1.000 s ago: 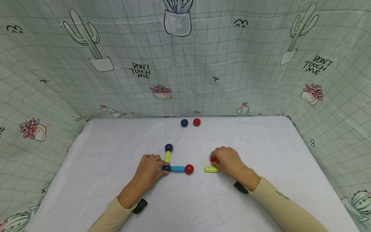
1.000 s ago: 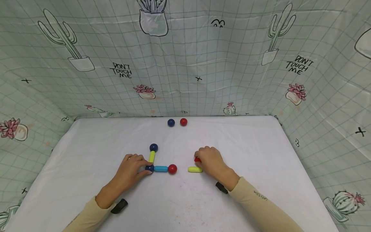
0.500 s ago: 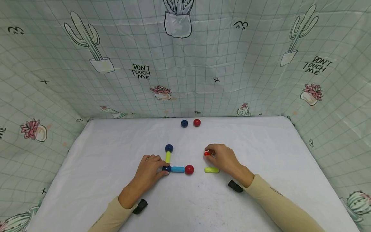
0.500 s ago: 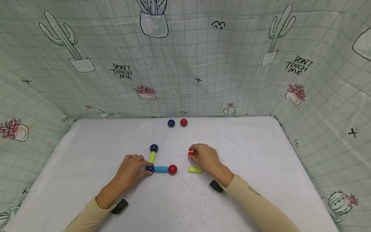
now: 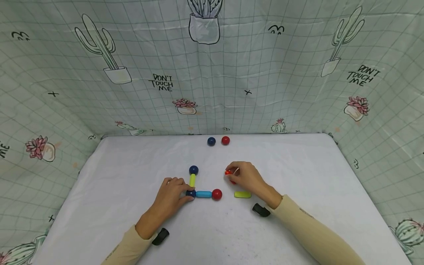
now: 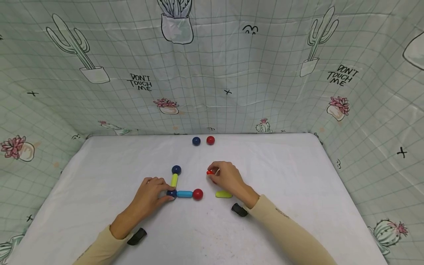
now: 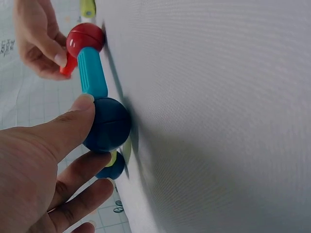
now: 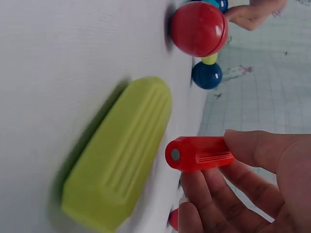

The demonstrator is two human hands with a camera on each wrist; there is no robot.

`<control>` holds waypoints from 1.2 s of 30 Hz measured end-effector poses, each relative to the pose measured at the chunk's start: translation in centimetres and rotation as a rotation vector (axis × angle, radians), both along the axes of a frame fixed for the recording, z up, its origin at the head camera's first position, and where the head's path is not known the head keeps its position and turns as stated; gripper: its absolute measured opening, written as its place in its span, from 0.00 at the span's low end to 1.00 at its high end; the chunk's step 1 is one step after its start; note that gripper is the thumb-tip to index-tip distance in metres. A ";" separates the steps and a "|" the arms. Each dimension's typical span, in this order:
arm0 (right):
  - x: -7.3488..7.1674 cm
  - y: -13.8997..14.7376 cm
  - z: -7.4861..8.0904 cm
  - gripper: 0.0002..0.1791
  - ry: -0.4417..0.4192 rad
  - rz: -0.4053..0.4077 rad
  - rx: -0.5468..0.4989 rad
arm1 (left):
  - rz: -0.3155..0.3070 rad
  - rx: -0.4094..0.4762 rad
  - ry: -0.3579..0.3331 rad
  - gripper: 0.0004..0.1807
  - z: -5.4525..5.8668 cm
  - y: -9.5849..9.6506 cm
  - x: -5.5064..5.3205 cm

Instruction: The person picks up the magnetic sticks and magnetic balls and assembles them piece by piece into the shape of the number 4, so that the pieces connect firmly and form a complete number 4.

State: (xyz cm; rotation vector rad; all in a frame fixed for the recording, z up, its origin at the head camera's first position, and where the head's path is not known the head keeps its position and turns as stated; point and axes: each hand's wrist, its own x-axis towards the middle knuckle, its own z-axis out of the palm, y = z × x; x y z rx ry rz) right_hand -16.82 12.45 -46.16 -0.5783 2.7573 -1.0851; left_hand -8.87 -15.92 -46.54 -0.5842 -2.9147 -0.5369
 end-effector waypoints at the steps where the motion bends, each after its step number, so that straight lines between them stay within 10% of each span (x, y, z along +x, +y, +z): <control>1: -0.1 -0.1 0.0 0.09 -0.008 0.004 -0.006 | 0.000 -0.001 0.000 0.14 0.0 0.0 0.0; 36: -1.6 -2.3 -1.2 0.11 -0.410 -0.057 -0.316 | 0.018 0.000 -0.029 0.14 -0.1 0.1 -0.1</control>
